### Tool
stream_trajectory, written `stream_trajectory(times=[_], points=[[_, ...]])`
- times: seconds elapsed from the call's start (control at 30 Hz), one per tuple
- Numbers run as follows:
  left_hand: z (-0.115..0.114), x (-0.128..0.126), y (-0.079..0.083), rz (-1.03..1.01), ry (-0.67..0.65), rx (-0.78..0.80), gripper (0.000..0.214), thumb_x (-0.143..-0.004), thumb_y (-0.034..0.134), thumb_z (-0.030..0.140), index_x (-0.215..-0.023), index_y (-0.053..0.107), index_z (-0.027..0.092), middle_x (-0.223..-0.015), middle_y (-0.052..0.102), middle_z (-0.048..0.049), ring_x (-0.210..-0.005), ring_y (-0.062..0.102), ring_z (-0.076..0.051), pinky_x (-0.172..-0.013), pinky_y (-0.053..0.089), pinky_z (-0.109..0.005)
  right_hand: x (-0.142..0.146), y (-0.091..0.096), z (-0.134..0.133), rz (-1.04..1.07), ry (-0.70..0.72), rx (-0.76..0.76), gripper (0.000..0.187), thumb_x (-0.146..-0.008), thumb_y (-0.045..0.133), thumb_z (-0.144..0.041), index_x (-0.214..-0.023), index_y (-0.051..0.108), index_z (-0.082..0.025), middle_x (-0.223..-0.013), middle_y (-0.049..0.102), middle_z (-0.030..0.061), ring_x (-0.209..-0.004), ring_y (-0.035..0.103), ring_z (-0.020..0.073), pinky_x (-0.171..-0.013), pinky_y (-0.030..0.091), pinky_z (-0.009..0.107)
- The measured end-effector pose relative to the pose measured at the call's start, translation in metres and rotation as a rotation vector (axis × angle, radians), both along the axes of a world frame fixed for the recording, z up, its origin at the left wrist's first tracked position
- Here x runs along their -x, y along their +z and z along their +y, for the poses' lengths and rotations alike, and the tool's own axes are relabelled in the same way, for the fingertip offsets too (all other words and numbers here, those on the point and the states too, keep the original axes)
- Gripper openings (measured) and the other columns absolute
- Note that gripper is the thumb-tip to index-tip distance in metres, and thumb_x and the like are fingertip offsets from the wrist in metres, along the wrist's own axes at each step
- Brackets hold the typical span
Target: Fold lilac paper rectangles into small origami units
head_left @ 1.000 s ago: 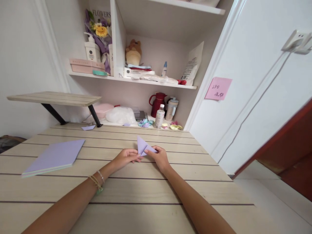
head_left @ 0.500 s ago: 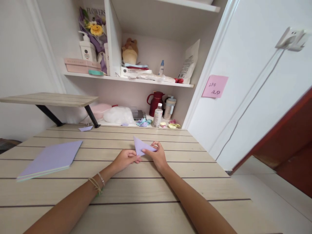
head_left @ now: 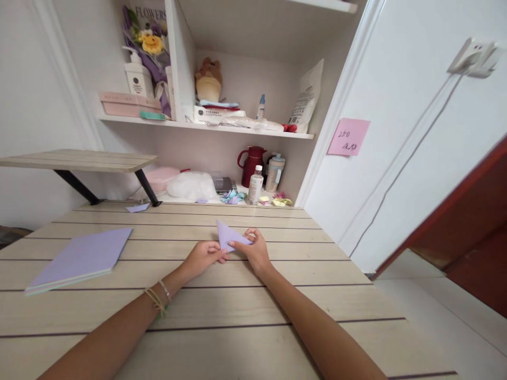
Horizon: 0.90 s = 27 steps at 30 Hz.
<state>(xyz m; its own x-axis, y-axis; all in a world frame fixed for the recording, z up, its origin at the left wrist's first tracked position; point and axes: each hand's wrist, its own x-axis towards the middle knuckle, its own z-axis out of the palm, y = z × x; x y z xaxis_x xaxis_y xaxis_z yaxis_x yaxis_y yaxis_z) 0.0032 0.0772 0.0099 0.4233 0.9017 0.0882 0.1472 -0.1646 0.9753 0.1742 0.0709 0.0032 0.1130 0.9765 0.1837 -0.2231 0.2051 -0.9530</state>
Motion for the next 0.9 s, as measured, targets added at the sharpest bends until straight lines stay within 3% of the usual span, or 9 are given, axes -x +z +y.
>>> stream_trajectory(times=[0.2, 0.4, 0.57, 0.73, 0.9], points=[[-0.001, 0.0024, 0.0003, -0.002, -0.04, -0.002, 0.026, -0.07, 0.061, 0.035, -0.083, 0.066, 0.013, -0.082, 0.071, -0.0115, -0.07, 0.064, -0.02, -0.072, 0.046, -0.031, -0.0005, -0.001, 0.0015, 0.032, -0.003, 0.011, 0.057, -0.044, 0.079, -0.029, -0.082, 0.038, -0.022, -0.06, 0.06, -0.0041, -0.056, 0.06, 0.0166, -0.051, 0.041, 0.023], [-0.0019, 0.0027, 0.0027, 0.002, -0.067, 0.029, 0.036, -0.059, 0.072, 0.03, -0.09, 0.063, 0.014, -0.09, 0.07, -0.0109, -0.084, 0.064, -0.022, -0.078, 0.045, -0.031, -0.0004, 0.0011, 0.0012, 0.064, -0.01, 0.032, 0.057, -0.042, 0.08, -0.03, -0.08, 0.038, -0.022, -0.058, 0.059, -0.0055, -0.057, 0.061, 0.0168, -0.052, 0.043, 0.023], [-0.003, -0.0012, 0.0052, 0.065, 0.027, 0.042, 0.031, -0.068, 0.062, 0.04, -0.082, 0.063, 0.013, -0.084, 0.071, -0.0106, -0.072, 0.065, -0.02, -0.069, 0.046, -0.03, 0.0001, 0.0023, 0.0, 0.07, -0.001, 0.026, 0.056, -0.042, 0.081, -0.029, -0.078, 0.039, -0.022, -0.059, 0.06, -0.0055, -0.056, 0.06, 0.015, -0.052, 0.042, 0.022], [-0.0045, -0.0035, 0.0049, 0.059, 0.054, 0.006, 0.028, -0.07, 0.06, 0.041, -0.067, 0.06, 0.013, -0.074, 0.071, -0.0097, -0.065, 0.064, -0.018, -0.064, 0.047, -0.028, 0.0005, 0.0024, -0.0004, 0.058, 0.015, 0.024, 0.056, -0.041, 0.081, -0.029, -0.077, 0.039, -0.022, -0.058, 0.06, -0.0053, -0.056, 0.06, 0.0152, -0.052, 0.042, 0.023], [-0.004, -0.0021, 0.0052, 0.002, -0.018, -0.032, 0.028, -0.069, 0.062, 0.037, -0.081, 0.064, 0.011, -0.076, 0.07, -0.0094, -0.067, 0.064, -0.018, -0.068, 0.048, -0.03, -0.0002, 0.001, 0.0006, -0.007, 0.013, 0.006, 0.055, -0.04, 0.081, -0.03, -0.076, 0.04, -0.021, -0.056, 0.057, -0.0064, -0.054, 0.058, 0.0139, -0.051, 0.042, 0.022]])
